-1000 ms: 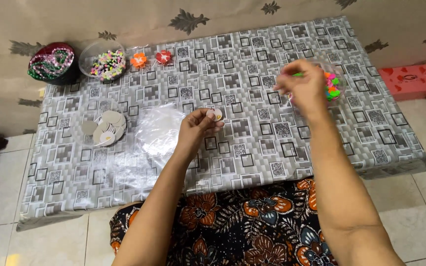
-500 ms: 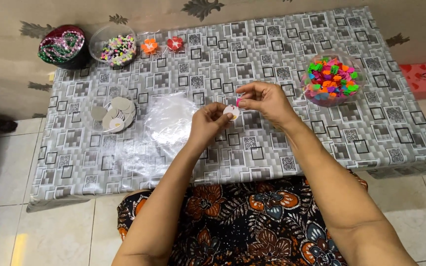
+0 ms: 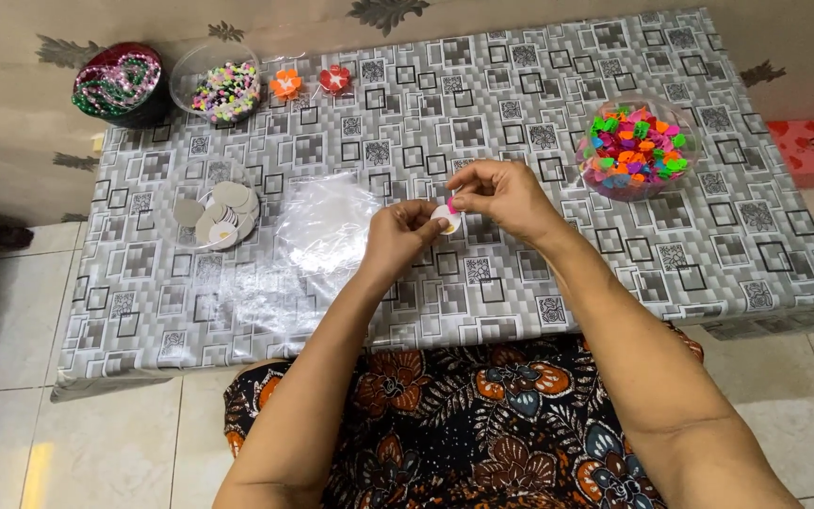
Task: Assembling small decorative items by attaching colorful plastic stars and flowers to circular bases and placing them in a plastic bag.
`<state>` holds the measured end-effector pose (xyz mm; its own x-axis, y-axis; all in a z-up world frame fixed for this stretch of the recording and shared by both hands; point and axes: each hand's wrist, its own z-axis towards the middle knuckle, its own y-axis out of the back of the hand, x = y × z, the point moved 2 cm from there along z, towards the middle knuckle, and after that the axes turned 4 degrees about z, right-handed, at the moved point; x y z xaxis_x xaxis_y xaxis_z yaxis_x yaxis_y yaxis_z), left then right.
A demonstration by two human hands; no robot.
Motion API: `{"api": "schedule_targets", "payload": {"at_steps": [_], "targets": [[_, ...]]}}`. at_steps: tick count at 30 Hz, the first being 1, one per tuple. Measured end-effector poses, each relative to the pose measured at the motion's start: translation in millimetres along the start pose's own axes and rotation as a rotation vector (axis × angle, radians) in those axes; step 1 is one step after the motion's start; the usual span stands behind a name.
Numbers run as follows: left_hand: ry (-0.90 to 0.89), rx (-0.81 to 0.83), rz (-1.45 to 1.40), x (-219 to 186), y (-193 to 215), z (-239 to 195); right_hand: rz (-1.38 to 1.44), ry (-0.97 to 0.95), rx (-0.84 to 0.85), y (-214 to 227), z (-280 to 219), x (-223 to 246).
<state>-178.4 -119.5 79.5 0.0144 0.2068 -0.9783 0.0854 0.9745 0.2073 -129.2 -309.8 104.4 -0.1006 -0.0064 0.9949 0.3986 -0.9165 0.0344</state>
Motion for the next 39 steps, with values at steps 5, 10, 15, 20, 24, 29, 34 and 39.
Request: {"api": "schedule_targets", "payload": {"at_steps": [5, 10, 15, 20, 24, 29, 34, 39], "targets": [[0.003, 0.018, 0.032, -1.8, 0.6, -1.1, -0.059, -0.002, 0.026, -0.4, -1.6, 3.4], [0.083, 0.043, -0.092, 7.0, -3.9, 0.6, -0.118, -0.036, 0.049, 1.5, -6.4, 17.3], [0.146, 0.039, -0.255, 7.1, -5.2, 2.8, -0.200, 0.054, -0.085, 26.9, -3.3, 21.8], [0.173, 0.005, -0.392, 20.6, -5.8, 10.4, -0.493, 0.137, -0.291, 82.0, -5.8, 14.1], [0.140, -0.017, -0.446, 20.9, -0.8, 11.6, -0.668, 0.225, -0.566, 150.7, -24.9, 22.3], [0.168, -0.007, -0.492, 18.8, 3.6, 9.8, -0.884, 0.158, -0.735, 203.3, -33.2, 17.4], [0.166, -0.011, -0.499, 22.4, 1.1, 11.4, -1.038, 0.013, -0.649, 214.6, -21.2, 0.9], [0.140, 0.003, -0.516, 23.3, 1.2, 10.8, -1.323, -0.027, -0.550, 225.3, -6.2, -22.0]]}}
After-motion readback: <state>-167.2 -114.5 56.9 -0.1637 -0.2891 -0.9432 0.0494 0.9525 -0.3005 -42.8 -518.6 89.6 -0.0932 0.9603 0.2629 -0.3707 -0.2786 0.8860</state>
